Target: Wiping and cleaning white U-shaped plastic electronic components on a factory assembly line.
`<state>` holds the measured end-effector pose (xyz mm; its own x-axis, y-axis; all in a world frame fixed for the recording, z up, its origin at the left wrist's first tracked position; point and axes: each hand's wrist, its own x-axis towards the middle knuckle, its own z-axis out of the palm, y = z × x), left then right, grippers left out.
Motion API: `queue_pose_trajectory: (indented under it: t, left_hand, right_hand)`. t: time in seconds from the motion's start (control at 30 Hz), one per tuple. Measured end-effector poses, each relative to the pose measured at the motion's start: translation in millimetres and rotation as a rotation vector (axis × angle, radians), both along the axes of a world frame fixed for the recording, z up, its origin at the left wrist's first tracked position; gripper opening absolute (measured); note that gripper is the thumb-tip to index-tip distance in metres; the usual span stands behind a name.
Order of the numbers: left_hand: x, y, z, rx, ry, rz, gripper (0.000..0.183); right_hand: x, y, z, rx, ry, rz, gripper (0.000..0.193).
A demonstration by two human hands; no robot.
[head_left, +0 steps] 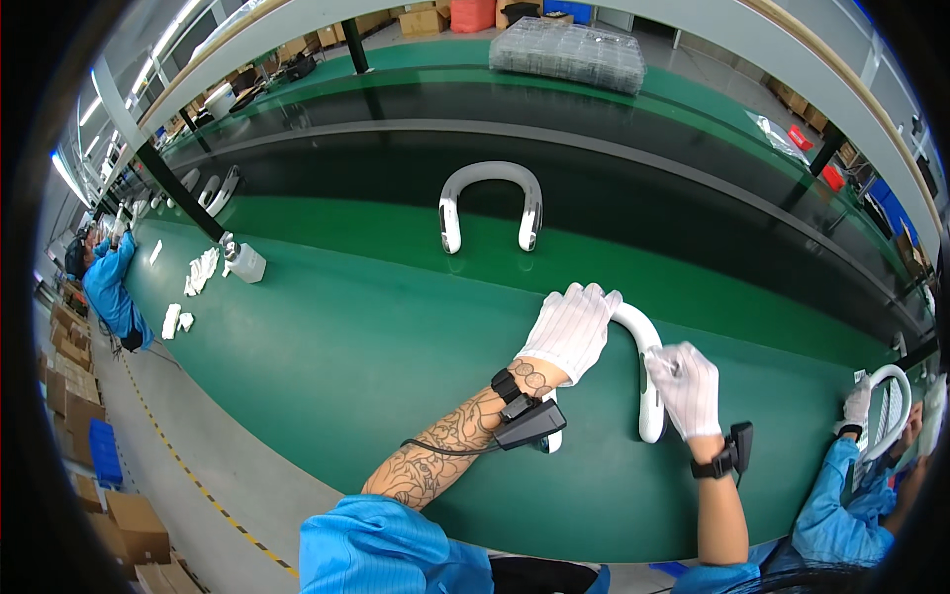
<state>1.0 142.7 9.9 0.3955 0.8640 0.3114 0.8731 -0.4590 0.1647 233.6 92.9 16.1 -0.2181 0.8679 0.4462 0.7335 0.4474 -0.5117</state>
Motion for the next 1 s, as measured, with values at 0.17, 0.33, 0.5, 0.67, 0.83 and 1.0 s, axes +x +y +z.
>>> queue_pose_trajectory:
  t: [0.17, 0.33, 0.5, 0.67, 0.83, 1.0]
  left_hand:
    - [-21.9, 0.4, 7.0, -0.026, -0.040, -0.014, 0.039]
    - [-18.4, -4.6, 6.5, -0.093, -0.042, -0.012, 0.042]
    - [-33.0, 0.8, 15.3, -0.170, -0.076, -0.041, 0.049]
    - [-33.4, -1.4, 8.4, -0.111, -0.050, -0.036, 0.049]
    - [-33.2, -2.4, -2.0, -0.039, -0.059, -0.036, 0.051]
    - [-40.5, -0.8, -0.1, -0.043, -0.077, -0.046, 0.050]
  right_hand:
    - [-27.1, 16.0, -8.8, 0.006, 0.088, -0.011, 0.016]
    - [-19.8, -46.0, 1.7, -0.027, 0.050, -0.058, 0.016]
    - [-31.3, -85.0, 2.9, -0.088, 0.042, -0.092, 0.018]
    - [-34.0, -36.8, -4.3, -0.062, 0.125, -0.112, 0.020]
    - [-36.5, -30.5, -8.8, -0.074, 0.075, -0.156, 0.022]
    - [-42.6, -108.6, -1.1, -0.105, -0.007, -0.123, 0.019]
